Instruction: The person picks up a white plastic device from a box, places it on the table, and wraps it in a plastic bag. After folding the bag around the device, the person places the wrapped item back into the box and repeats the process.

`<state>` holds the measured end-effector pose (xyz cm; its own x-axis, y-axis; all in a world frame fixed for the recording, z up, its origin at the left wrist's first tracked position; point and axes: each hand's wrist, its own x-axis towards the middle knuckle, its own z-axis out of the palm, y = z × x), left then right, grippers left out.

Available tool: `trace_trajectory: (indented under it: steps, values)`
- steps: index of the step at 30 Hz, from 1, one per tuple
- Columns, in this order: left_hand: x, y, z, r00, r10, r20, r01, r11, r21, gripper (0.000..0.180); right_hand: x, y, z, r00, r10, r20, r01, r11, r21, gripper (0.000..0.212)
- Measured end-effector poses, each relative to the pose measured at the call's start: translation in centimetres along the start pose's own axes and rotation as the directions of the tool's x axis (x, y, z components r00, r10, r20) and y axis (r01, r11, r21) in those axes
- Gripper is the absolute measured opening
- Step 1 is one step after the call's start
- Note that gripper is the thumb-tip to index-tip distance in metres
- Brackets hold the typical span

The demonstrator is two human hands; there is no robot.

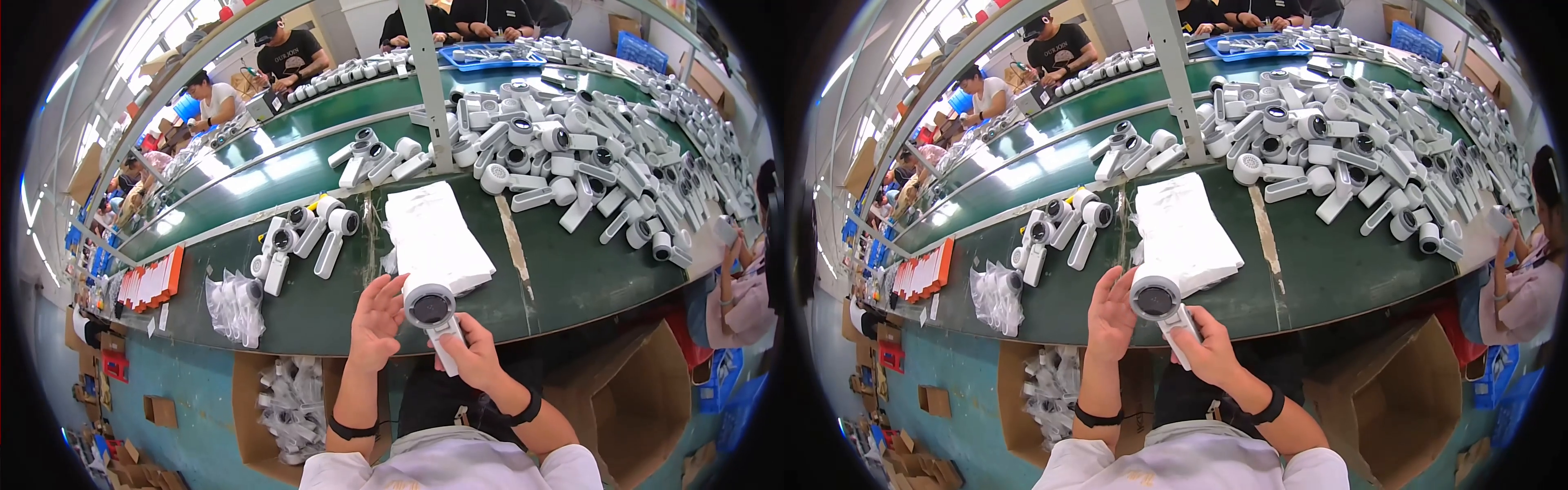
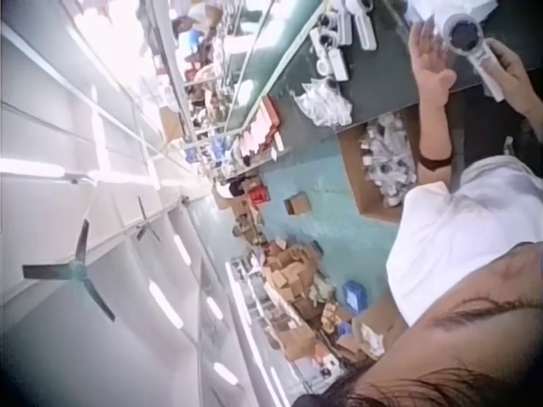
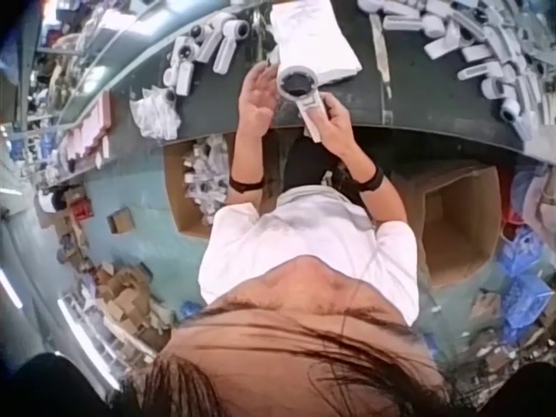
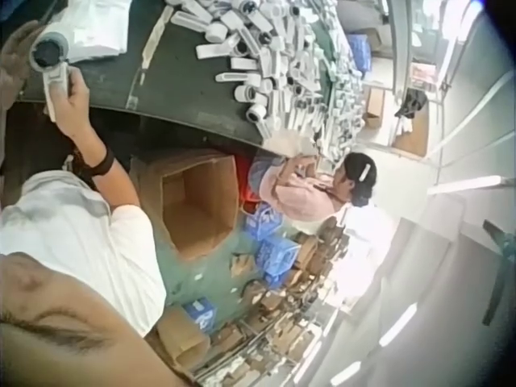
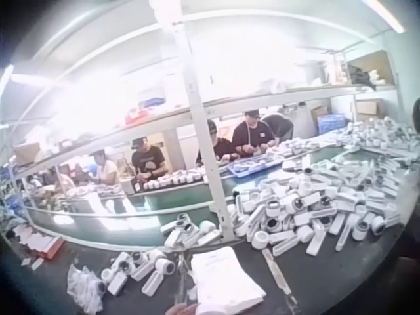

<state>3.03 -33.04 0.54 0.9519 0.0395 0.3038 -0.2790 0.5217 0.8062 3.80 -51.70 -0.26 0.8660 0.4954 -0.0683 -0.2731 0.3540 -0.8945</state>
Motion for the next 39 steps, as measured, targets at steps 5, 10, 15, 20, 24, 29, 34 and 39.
trace_trajectory:
  steps: [5,10,15,20,24,29,34,39]
  values:
    - [0.8,0.0,1.6,0.997,0.075,0.035,-0.079,0.988,0.133,0.1,0.3,-0.1,-0.5,1.0,-0.009,-0.02,0.008,0.999,-0.033,0.025]
    - [1.1,2.0,2.7,0.807,0.53,0.26,-0.498,0.375,0.782,0.074,0.6,0.6,-0.6,0.999,-0.02,-0.041,0.013,0.986,-0.166,0.025]
    - [1.8,4.0,4.7,0.719,0.488,0.496,-0.583,0.033,0.812,0.071,0.8,1.2,0.2,0.995,-0.037,-0.093,0.019,0.983,-0.185,0.026]
    - [2.2,3.1,5.1,0.792,0.383,0.476,-0.508,-0.019,0.861,0.067,0.5,2.1,0.2,0.996,-0.066,-0.055,0.051,0.967,-0.249,0.027]
    - [2.0,2.6,5.1,0.83,0.297,0.472,-0.47,-0.084,0.879,0.045,-0.1,2.6,0.4,0.995,-0.096,-0.032,0.076,0.918,-0.389,0.027]
    - [1.3,2.5,4.7,0.817,0.415,0.401,-0.454,0.032,0.891,0.031,-1.9,1.2,1.6,0.992,-0.126,0.008,0.117,0.884,-0.453,0.027]
    - [0.0,3.2,5.2,0.784,0.435,0.443,-0.515,0.057,0.855,0.033,-3.5,1.4,1.8,0.988,-0.157,0.013,0.142,0.853,-0.502,0.03]
    - [-0.7,2.7,5.2,0.826,0.431,0.363,-0.539,0.413,0.734,0.034,-5.9,2.5,-0.6,0.971,-0.239,-0.016,0.207,0.868,-0.451,0.03]
